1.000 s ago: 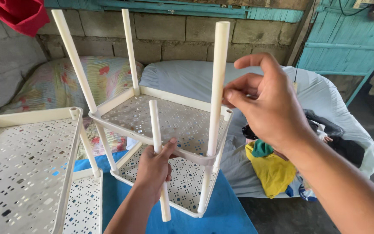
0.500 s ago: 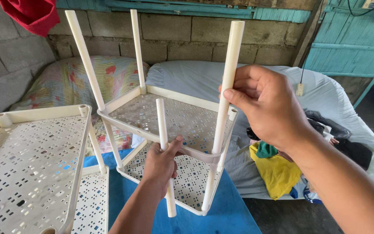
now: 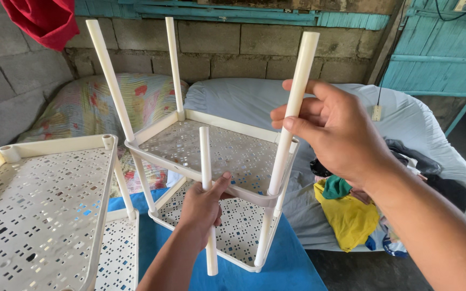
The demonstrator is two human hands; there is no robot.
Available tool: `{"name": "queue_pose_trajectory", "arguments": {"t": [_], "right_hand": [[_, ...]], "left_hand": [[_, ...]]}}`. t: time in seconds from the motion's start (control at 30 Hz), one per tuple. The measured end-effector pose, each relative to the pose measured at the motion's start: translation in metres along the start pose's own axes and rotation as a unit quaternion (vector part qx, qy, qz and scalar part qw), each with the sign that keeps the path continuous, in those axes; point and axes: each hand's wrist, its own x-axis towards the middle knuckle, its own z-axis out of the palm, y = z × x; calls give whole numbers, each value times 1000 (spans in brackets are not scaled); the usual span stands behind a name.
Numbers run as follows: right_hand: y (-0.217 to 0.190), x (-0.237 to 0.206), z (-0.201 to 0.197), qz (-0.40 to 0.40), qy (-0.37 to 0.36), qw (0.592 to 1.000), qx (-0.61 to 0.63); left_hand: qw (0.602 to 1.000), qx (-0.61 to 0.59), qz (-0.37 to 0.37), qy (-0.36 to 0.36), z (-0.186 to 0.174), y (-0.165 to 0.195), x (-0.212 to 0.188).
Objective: The person takes apart a white plastic tiered storage shelf by hand, pulling the perforated trays off the vertical support poles and separating the poles from the shelf frames. They lay the detached trays and poles on a blue cushioned surface beside the bed.
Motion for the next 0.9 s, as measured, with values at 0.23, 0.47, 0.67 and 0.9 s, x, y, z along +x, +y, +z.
{"name": "queue_pose_trajectory", "arguments": {"t": [0.23,0.47,0.67,0.9], "right_hand": [[2,-1,8,49,88,987,-129],[5,0,2,22,44,999,-6],[2,-1,11,54,99,983,-148],[-7,-6,5,0,76,987,-139]], "left_hand": [[997,66,-34,-13,-10,9,3],[993,89,-74,-21,-8,14,3],[993,104,-45,-10,-16,12,5],[977,37,210,-18,-2,35,-5]]}}
